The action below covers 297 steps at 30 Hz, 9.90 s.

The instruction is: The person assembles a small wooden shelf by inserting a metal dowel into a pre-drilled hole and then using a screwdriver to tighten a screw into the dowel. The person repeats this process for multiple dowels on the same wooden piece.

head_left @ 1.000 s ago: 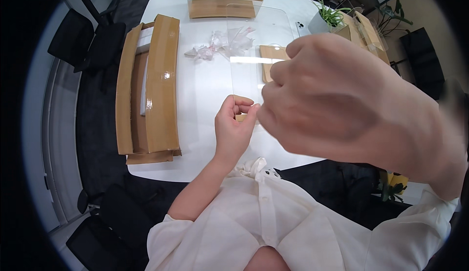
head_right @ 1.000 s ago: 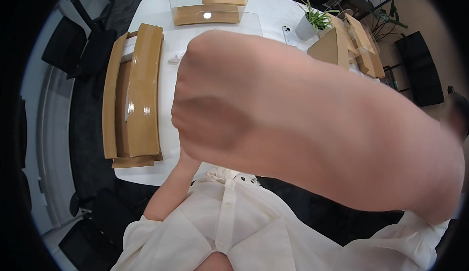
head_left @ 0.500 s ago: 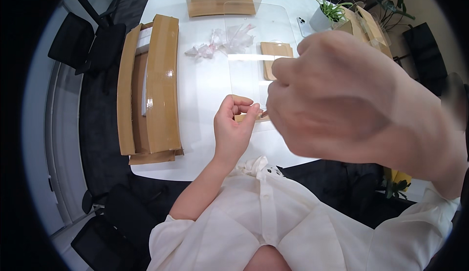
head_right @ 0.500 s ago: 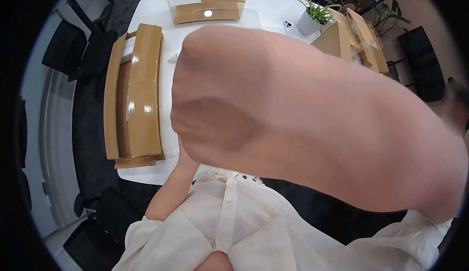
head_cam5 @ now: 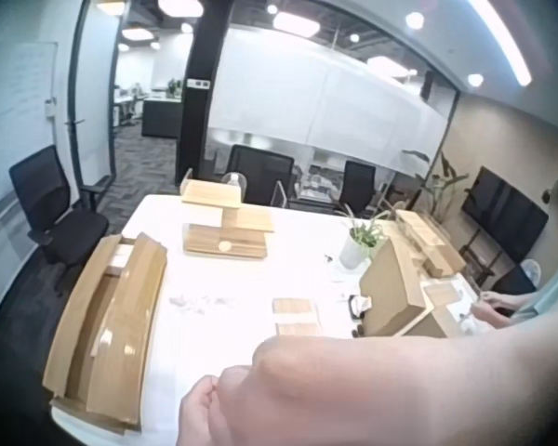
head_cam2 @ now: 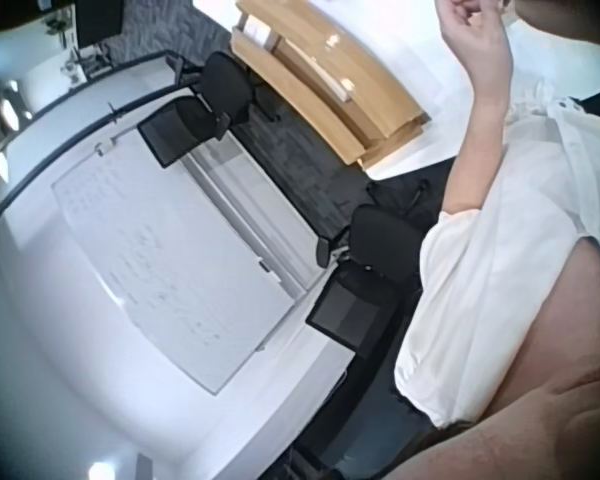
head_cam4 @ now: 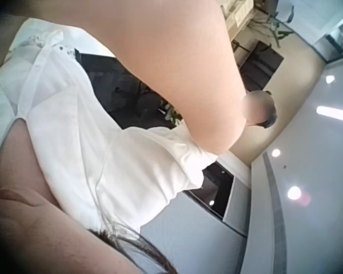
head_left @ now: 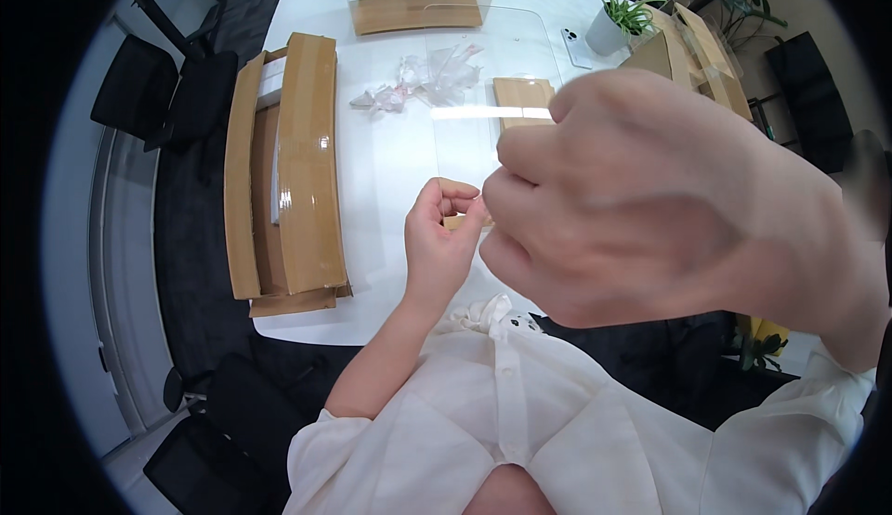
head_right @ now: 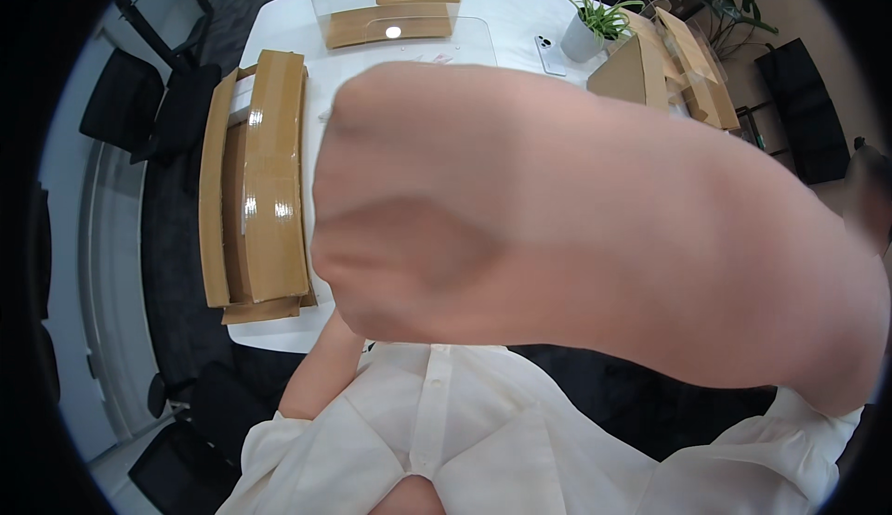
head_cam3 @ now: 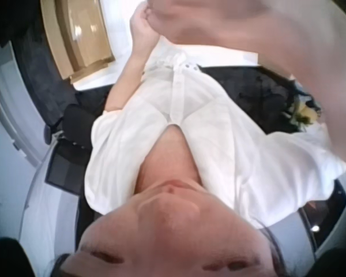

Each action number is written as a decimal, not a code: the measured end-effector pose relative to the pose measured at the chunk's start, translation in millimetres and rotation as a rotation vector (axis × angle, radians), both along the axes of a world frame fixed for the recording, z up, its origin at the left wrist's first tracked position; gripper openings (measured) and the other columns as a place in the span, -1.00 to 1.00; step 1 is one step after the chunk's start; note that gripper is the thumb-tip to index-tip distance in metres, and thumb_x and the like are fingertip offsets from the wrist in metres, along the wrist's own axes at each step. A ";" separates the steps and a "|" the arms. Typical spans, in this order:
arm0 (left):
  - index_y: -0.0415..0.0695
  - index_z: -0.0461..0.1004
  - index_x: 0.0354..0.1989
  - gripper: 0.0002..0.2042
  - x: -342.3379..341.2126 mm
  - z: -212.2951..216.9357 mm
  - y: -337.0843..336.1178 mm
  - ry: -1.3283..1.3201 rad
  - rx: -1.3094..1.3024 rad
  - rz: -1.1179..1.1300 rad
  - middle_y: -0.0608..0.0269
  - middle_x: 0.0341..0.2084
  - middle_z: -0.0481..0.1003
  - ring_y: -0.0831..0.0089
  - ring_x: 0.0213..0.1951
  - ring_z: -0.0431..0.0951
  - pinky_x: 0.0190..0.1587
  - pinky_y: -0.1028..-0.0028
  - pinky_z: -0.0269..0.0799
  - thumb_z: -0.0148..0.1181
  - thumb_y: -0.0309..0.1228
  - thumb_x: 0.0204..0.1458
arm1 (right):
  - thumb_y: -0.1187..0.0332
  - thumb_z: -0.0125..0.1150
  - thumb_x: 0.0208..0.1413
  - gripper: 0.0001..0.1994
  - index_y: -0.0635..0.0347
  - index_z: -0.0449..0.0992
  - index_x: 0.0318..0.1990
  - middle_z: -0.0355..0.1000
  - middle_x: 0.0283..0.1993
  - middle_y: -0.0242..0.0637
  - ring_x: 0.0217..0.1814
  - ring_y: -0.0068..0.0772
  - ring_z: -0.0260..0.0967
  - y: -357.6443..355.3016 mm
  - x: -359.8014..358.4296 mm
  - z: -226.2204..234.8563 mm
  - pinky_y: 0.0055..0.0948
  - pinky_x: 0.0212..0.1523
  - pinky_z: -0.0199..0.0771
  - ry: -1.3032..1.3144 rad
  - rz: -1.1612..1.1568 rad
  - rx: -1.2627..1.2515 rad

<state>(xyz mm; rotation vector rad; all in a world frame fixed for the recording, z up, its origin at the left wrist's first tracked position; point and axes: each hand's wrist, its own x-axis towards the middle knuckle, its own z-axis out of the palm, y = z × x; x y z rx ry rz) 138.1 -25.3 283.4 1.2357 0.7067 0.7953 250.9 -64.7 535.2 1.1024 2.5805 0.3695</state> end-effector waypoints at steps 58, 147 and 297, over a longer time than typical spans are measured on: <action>-0.26 0.43 -0.26 -0.93 2.8 -0.4 3.7 0.034 -0.018 -0.012 0.33 -0.44 0.52 0.69 -0.36 0.46 -0.29 0.63 0.37 0.19 -0.59 0.14 | 0.43 0.30 -0.45 -0.61 0.05 0.06 -0.76 -0.07 -0.75 -0.51 -0.64 -0.50 0.00 3.1 -7.9 22.3 -0.43 -0.56 0.03 -0.395 -0.074 -0.236; -0.25 0.41 -0.23 -0.87 0.2 10.8 -0.2 0.002 0.110 -0.030 0.30 -0.44 0.52 0.62 -0.33 0.48 -0.20 0.56 0.41 0.25 -0.51 0.16 | 0.51 0.31 -0.25 -0.75 0.15 0.27 -0.65 0.19 -0.66 -0.34 -0.56 -0.41 0.27 4.3 -22.2 15.4 -0.41 -0.57 0.27 -0.140 -0.129 -0.117; -0.22 0.35 -0.09 -0.85 -4.5 16.2 15.6 0.104 -0.023 -0.139 0.29 -0.30 0.42 0.52 -0.16 0.58 -0.11 0.53 0.47 0.16 -0.57 0.24 | 0.59 -0.11 0.37 -0.90 0.20 0.16 -0.09 0.36 0.20 -0.08 -0.33 -0.70 0.12 -103.7 45.8 -227.9 -0.66 -0.28 0.26 2.064 -1.049 -0.008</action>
